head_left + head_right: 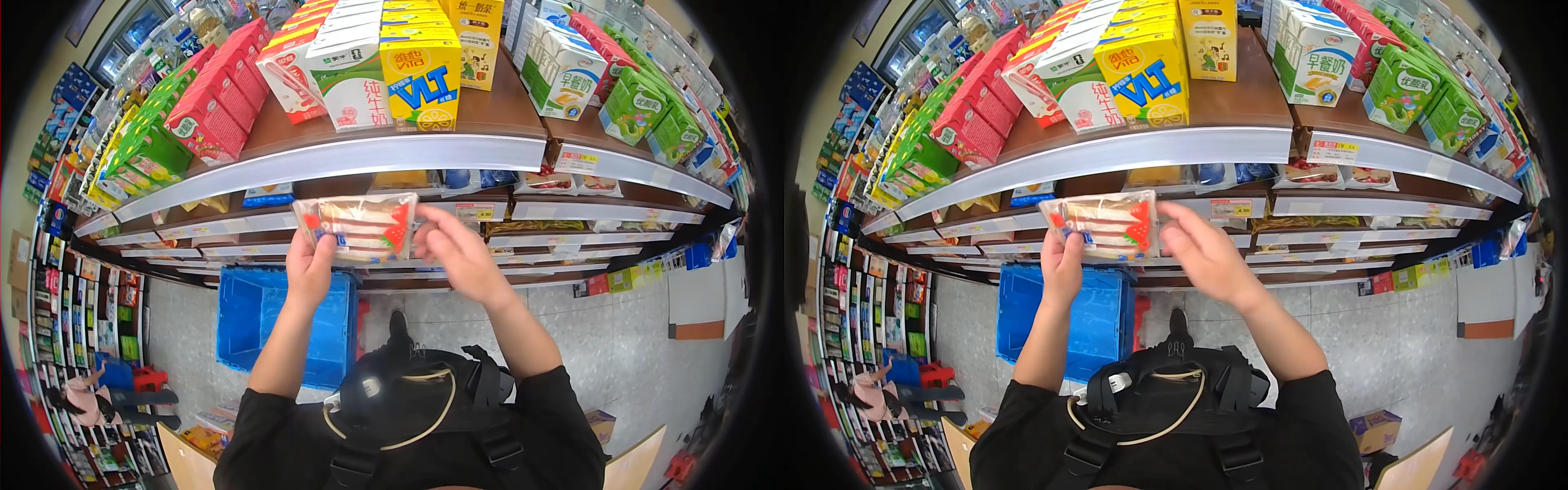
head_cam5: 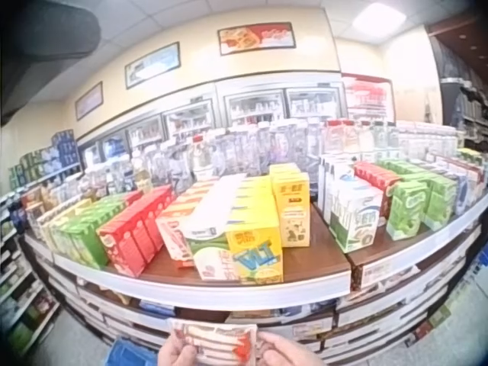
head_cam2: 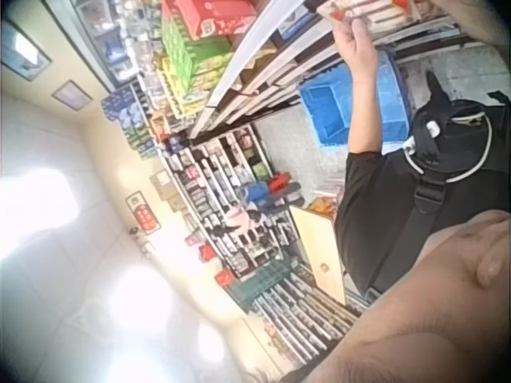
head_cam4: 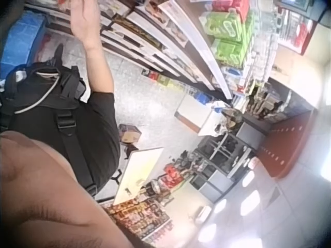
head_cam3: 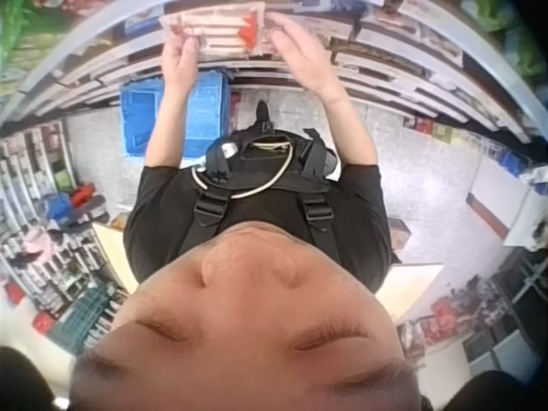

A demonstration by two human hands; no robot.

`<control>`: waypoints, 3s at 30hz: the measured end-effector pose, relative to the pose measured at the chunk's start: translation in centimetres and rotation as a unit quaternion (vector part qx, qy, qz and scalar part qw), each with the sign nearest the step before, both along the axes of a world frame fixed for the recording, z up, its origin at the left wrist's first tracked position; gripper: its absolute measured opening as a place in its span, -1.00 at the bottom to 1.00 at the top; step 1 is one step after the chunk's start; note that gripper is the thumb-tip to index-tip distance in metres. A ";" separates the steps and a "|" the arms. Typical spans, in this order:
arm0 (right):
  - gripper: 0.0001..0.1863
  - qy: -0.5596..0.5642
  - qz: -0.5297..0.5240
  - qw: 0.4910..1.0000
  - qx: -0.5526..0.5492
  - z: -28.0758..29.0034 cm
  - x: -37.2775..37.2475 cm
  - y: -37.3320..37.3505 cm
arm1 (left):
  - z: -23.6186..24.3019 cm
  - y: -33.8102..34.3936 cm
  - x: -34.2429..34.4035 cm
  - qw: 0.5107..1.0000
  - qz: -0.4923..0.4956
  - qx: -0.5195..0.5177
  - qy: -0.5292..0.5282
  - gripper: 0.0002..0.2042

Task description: Examine various snack packages on supermarket shelves.

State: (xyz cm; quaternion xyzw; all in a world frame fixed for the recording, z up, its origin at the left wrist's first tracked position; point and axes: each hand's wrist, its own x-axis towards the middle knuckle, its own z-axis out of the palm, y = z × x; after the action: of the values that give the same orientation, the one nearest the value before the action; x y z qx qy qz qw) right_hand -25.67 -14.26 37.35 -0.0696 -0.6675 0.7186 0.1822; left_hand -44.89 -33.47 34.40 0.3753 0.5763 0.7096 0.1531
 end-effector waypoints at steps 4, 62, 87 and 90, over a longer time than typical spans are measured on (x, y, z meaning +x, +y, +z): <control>-0.34 0.086 -0.130 0.929 0.335 -0.3 -2.2 -2.0 | -0.5 -0.5 0.2 0.977 -0.002 0.000 -0.213 -0.70; -0.95 0.137 -0.298 0.760 0.561 -3.5 -15.3 -2.2 | 2.9 -3.6 -18.7 0.792 0.248 -0.424 0.363 -0.68; -0.63 0.067 -0.064 0.992 0.091 -3.1 -7.4 -8.4 | 0.6 -8.9 2.5 0.945 0.046 0.202 -0.255 -0.65; -0.40 0.082 0.047 0.988 -0.118 -5.6 -7.3 -7.7 | -0.2 -7.7 6.1 0.930 -0.046 0.200 -0.304 -0.68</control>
State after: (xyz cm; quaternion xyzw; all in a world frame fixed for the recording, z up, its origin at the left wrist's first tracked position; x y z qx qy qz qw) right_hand -32.94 -21.96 31.71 0.0003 -0.5635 0.8033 0.1930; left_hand -38.74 -41.22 34.22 0.1906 0.3309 0.8823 0.2752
